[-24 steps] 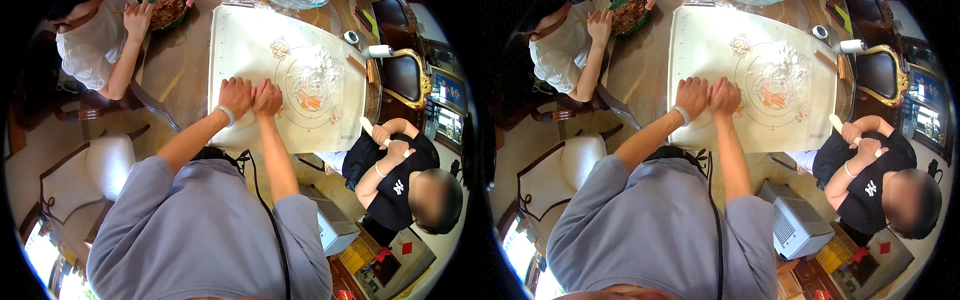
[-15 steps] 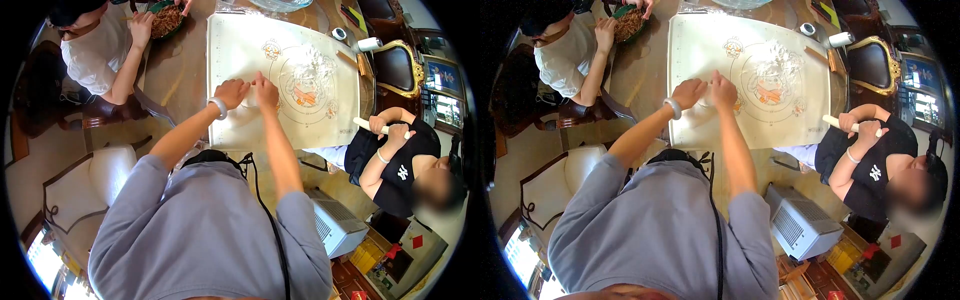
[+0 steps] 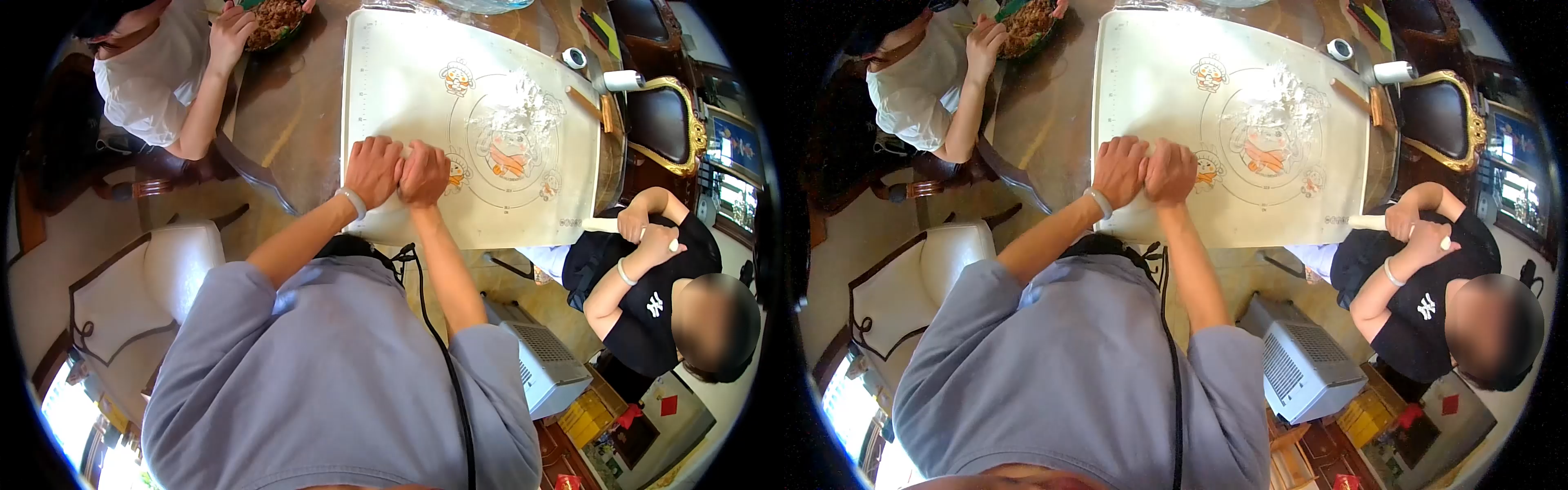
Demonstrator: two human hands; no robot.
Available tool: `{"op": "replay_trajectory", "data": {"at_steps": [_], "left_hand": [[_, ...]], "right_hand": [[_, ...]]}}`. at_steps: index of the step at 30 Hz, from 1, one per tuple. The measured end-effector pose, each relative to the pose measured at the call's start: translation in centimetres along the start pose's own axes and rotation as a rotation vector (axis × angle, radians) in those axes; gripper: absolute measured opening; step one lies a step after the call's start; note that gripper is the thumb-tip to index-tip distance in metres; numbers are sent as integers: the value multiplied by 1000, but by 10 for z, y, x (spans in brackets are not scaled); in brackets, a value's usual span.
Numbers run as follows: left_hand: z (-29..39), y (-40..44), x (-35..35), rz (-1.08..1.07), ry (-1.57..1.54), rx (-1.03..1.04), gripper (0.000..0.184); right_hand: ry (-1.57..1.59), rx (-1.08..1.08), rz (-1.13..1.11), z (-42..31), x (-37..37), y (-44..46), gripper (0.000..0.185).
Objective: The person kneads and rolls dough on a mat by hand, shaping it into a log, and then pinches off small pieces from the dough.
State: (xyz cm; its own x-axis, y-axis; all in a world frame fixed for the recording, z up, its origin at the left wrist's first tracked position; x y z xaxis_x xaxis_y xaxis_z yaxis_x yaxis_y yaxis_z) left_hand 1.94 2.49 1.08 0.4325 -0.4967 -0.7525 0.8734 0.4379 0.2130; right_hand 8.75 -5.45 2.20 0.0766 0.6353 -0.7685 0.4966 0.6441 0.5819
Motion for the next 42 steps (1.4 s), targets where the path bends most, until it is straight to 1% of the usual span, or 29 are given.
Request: {"op": "replay_trajectory", "data": {"at_steps": [3, 4, 7, 8, 11, 14, 17, 18, 19, 21, 24, 27, 28, 31, 34, 36, 38, 39, 42], "left_hand": [[-6, 24, 7, -113, 123, -88, 13], [-8, 31, 9, -86, 129, -78, 18], [-18, 47, 17, -239, 97, -241, 24], [-17, 49, 15, -250, 110, -260, 31], [-27, 45, 22, -185, 27, -239, 38], [-25, 32, 0, -158, -399, -178, 47], [-5, 11, -25, -259, -386, -327, 36], [5, 4, -30, -109, -388, -179, 26], [12, -7, -25, -6, -239, -28, 17], [19, -24, -22, 187, -193, 86, 13], [12, -20, -12, 174, -124, 152, 21], [-2, -1, 0, 76, -2, 49, 21], [-4, 6, 3, 33, 61, 14, 18], [-11, 23, 8, -31, 137, -69, 17], [-21, 41, 20, -117, 167, -153, 20], [-25, 48, 22, -145, 147, -207, 22], [-35, 48, 33, -126, 123, -216, 27], [-30, 50, 27, -117, 108, -221, 29], [-25, 44, 1, -236, -93, -161, 24]], "right_hand": [[-56, 124, -147, 16, 17, 15, 20], [-74, 177, -177, 22, 22, 21, 17], [-186, 386, -453, 35, 40, 32, 18], [-178, 405, -432, 35, 37, 36, 17], [-135, 478, -388, 44, 43, 29, 20], [403, 595, -326, 48, 24, 23, 26], [174, 413, -441, 16, -14, 23, 27], [85, 227, -335, -5, -28, 24, 23], [-10, 128, -226, -17, -29, 10, 17], [-38, -3, 24, -30, -40, -4, 17], [-44, -111, 88, -25, -28, -12, 23], [-7, -129, 23, -12, -6, 3, 24], [-13, -135, 25, -8, -1, 8, 21], [-61, -108, -55, 1, 11, 25, 18], [-117, -15, -189, 15, 29, 36, 12], [-123, 45, -244, 19, 34, 43, 13], [-68, 242, -317, 29, 43, 40, 14], [-41, 340, -354, 32, 42, 40, 15], [346, 533, -491, 40, 33, 31, 17]]}}
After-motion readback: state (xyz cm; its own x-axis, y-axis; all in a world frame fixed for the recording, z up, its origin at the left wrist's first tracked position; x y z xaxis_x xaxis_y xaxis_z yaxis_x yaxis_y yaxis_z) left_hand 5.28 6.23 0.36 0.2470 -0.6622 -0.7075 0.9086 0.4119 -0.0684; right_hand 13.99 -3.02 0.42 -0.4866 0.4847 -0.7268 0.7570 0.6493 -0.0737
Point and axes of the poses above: each hand's wrist, its own y-axis towards the middle knuckle, its own x-axis out of the palm, z = x × y, the point moved 6 cm from there along y, towards the middle knuckle, and after that the axes turned 5 degrees about -y, right-handed, at the moved point
